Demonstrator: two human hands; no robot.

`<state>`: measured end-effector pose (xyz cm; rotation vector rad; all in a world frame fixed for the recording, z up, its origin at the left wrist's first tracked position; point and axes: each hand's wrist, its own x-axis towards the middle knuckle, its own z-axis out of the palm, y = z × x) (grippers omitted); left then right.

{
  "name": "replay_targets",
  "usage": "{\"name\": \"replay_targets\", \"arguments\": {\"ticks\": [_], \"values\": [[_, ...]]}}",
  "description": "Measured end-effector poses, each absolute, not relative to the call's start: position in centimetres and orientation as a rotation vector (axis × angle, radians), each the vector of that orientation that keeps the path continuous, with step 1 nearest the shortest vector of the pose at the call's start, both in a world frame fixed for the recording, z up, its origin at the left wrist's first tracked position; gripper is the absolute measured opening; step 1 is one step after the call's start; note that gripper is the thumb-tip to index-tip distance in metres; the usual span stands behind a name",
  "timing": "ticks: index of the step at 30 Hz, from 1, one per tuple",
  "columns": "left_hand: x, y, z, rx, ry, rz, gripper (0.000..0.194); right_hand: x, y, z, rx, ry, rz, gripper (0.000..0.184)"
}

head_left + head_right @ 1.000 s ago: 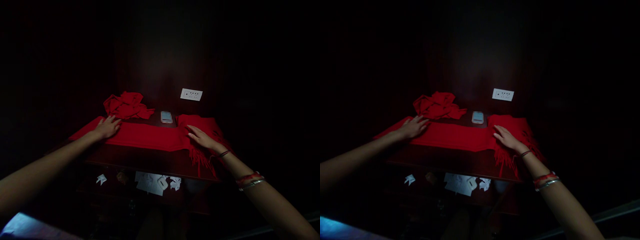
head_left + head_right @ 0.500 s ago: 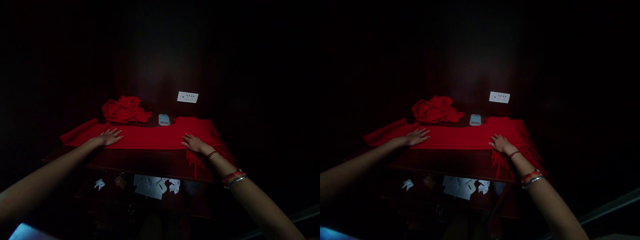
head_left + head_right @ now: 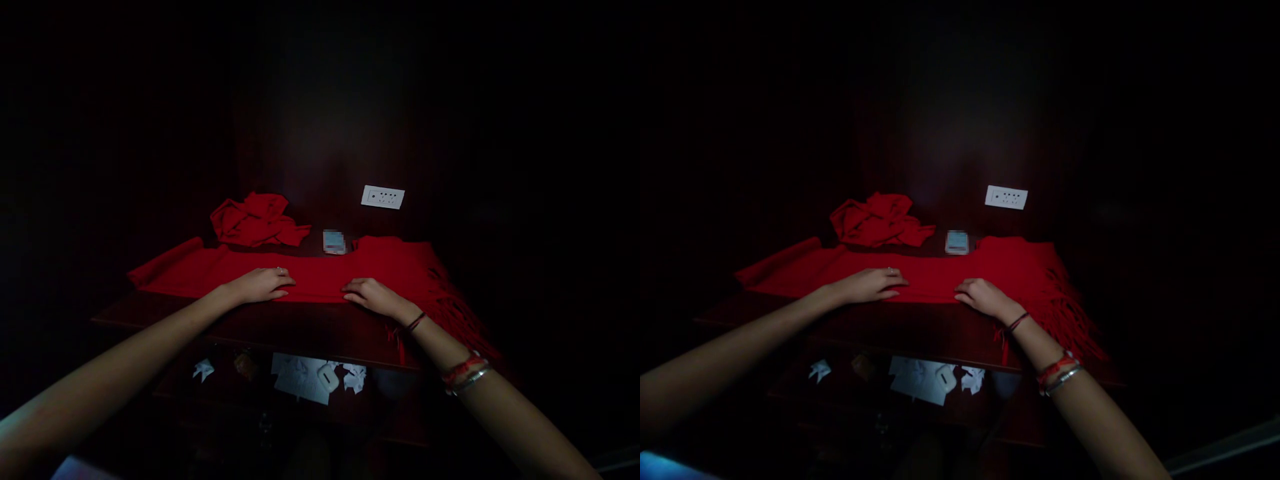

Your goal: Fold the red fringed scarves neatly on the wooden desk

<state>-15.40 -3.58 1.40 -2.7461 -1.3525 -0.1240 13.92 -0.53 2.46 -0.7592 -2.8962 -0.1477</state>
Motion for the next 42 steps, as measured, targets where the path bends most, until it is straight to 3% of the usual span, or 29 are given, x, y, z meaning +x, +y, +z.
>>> {"name": "replay_targets", "arguments": {"ticks": [8,17,28,34,42], "values": [[-15.5,-4.6,2.9,-2.497,-1.418,0.064,0.037,13.6,-1.4,2.7,-0.982,-2.832,-0.491,0.029],[-16.3,-7.6,0.4,-2.506,-1.384,0.042,0.043,14.9,-2.4,0.9,-0.906,-2.887,-0.469,0.027],[-16.5,-7.5,1.0,-2.407,-1.413,-0.047,0.033,15.0,-2.9,1.7,-0.878,-2.809,-0.675,0.023],[-17.1,-7.9,-0.4,-2.514,-1.393,-0.007,0.035,15.3,-3.5,0.8,-0.873,-2.883,-0.65,0.026],[-17.0,-7.8,0.9,-2.618,-1.383,-0.088,0.038,13.2,-3.7,1.9,-0.769,-2.801,-0.37,0.038]]}}
